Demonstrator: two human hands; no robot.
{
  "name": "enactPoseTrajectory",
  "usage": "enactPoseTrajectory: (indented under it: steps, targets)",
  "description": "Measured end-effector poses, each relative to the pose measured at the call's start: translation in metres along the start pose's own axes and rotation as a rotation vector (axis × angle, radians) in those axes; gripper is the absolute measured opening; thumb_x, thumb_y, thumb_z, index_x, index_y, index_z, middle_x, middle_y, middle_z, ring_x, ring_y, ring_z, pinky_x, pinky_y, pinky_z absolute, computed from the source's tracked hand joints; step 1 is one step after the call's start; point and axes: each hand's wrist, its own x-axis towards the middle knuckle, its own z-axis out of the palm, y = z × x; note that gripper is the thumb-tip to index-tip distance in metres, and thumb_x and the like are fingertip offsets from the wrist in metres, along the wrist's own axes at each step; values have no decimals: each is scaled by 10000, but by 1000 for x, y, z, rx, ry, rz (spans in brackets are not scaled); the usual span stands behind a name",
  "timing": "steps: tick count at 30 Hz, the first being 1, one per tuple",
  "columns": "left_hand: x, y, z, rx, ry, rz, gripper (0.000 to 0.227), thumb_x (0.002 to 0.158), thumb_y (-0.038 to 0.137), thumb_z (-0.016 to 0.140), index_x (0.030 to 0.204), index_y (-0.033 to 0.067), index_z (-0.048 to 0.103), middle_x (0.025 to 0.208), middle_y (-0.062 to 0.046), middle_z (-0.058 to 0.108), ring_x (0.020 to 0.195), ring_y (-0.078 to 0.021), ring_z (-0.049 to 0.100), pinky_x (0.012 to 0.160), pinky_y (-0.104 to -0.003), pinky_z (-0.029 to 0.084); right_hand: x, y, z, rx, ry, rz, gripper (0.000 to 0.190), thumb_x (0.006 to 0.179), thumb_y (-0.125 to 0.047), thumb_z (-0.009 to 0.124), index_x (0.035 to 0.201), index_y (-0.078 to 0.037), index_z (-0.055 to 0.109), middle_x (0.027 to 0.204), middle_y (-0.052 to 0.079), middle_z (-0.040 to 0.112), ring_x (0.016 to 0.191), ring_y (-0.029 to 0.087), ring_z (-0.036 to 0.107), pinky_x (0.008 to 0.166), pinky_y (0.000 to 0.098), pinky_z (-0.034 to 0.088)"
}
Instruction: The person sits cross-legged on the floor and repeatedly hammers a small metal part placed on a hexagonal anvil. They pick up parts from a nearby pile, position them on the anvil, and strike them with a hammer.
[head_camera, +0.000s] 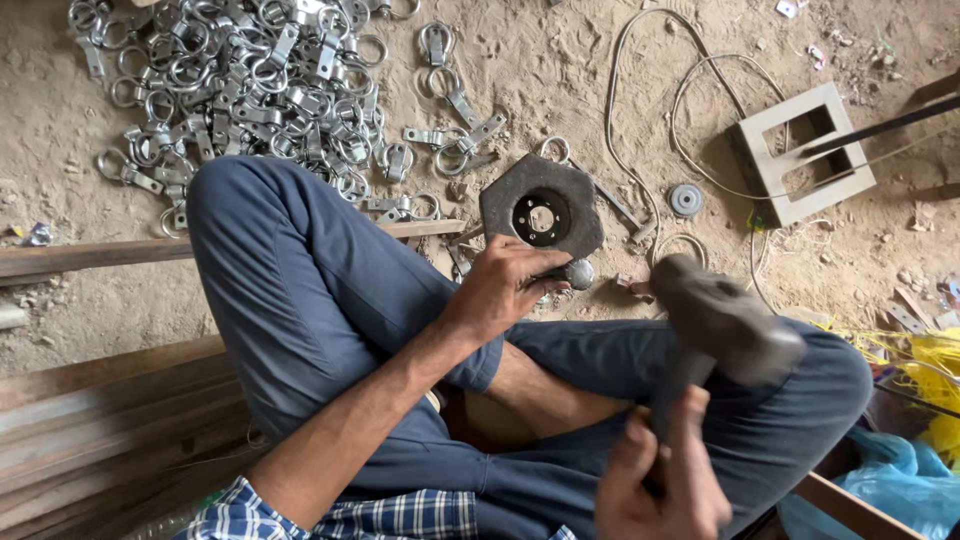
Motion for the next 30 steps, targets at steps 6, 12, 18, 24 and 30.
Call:
enactPoseTrajectory:
  steps: [6,12,18,24,30]
  targets:
    - [0,-3,-3,59,-16,11,399,872,194,788,1250,83,728,1195,-83,778,1081,-216,730,1030,-394,458,21,-7,5,-249,-253,178,497,1005,-59,703,1486,8,600,490,195,461,376,180,370,445,318,281]
    - [4,2,-5,20,33,6,367,874,266,811,1180,70,758,1080,-99,789,977,-232,747,959,-411,512,22,-10,-16,8,-63,50,502,1041,-55,582,1525,54,506,617,19,626,517,6,554,532,176,429]
    - [8,7,-21,-321,98,-396,331,900,313,762,1122,67,764,976,-104,806,704,-190,760,587,-352,611,11,8,-19,97,-205,333,552,1011,-96,620,1538,17,499,558,26,590,493,16,497,461,196,363]
    - [8,-12,-21,-137,195,-184,326,943,322,767,1077,25,772,977,-128,807,798,-184,784,712,-350,626,13,31,-17,162,-201,550,575,1019,-105,583,1581,-90,463,723,-2,591,510,23,486,408,218,393]
    - [9,1,-19,-105,113,-154,365,927,316,790,1086,-11,771,955,-147,799,826,-209,796,721,-348,616,26,32,-8,291,-142,657,582,1042,-144,568,1608,-149,431,711,-18,568,476,24,432,392,213,364]
